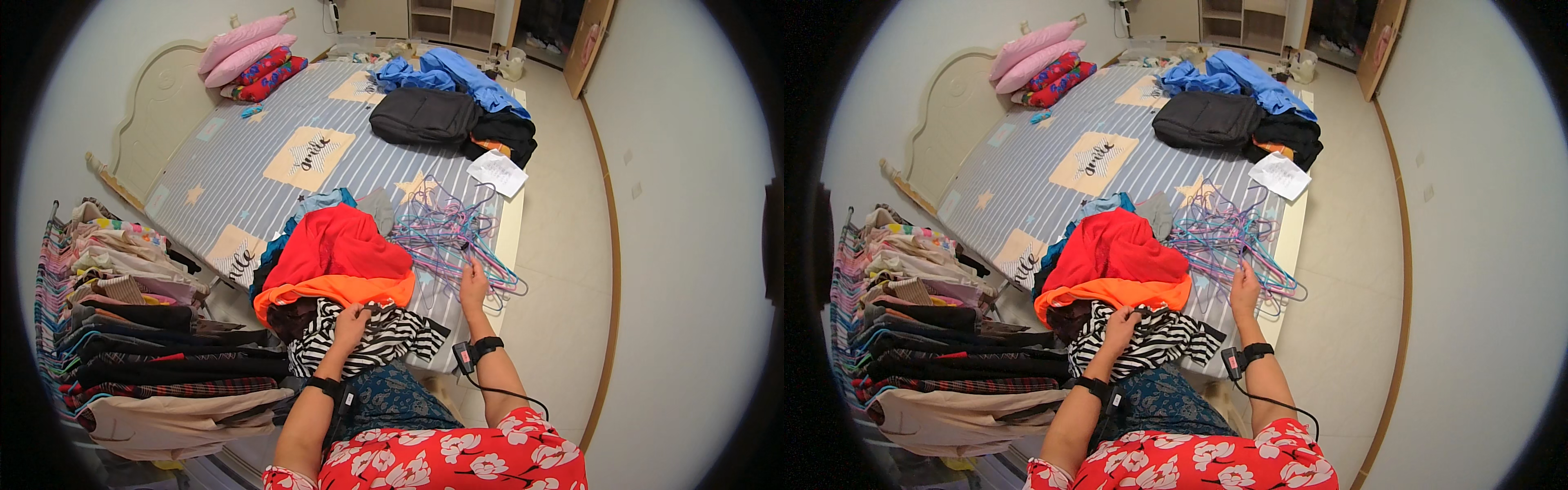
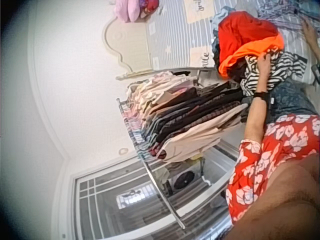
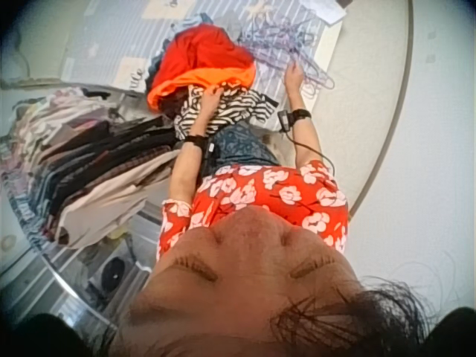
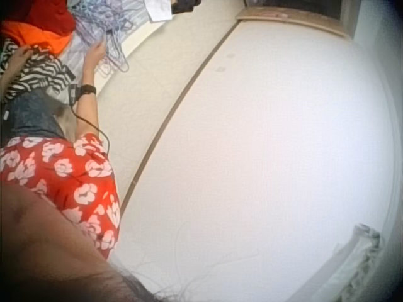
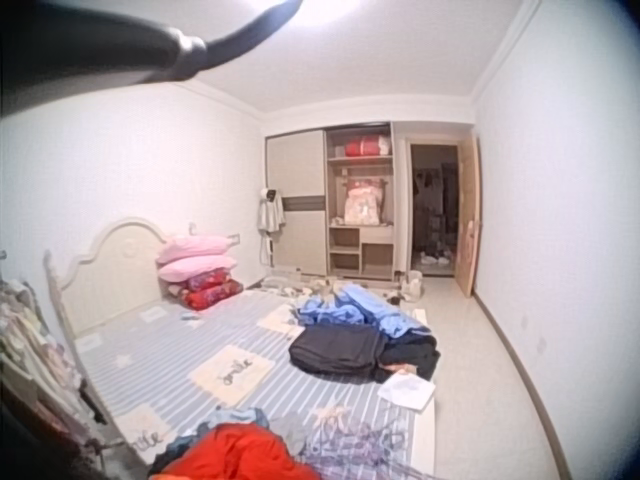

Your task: The person picks up clothing items from a bed by hand, inserts a clothes hanger into each item, and hangs them onto a metal garment rack.

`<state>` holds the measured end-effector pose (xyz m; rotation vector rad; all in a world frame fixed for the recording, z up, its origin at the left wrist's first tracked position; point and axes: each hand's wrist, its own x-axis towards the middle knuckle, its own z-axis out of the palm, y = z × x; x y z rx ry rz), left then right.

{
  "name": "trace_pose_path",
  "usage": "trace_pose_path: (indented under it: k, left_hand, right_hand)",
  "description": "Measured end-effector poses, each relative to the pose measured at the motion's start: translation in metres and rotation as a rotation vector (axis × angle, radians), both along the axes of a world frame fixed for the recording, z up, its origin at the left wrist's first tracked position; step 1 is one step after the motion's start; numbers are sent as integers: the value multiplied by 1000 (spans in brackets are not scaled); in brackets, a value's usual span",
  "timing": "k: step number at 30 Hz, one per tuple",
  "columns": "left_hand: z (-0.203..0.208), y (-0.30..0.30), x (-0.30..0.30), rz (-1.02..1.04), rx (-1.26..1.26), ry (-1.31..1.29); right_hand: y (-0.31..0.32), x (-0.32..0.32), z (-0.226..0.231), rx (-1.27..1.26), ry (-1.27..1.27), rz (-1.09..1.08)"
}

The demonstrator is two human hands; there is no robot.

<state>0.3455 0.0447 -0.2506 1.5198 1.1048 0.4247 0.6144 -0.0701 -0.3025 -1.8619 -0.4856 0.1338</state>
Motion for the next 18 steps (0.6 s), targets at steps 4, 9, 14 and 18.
trace_pose_path:
  k: [4,9,14,18]
  left_hand:
    - [-4,0,1,-7,24,16]
    - [-3,2,-3,34,70,-7]
    - [23,20,-7,26,638,8]
    - [69,41,-15,173,726,-57]
  right_hand:
    - [3,0,12,72,-92,-21]
    - [4,-2,30,160,68,51]
    - [-5,-22,16,362,49,227]
    - [18,-54,37,509,13,357]
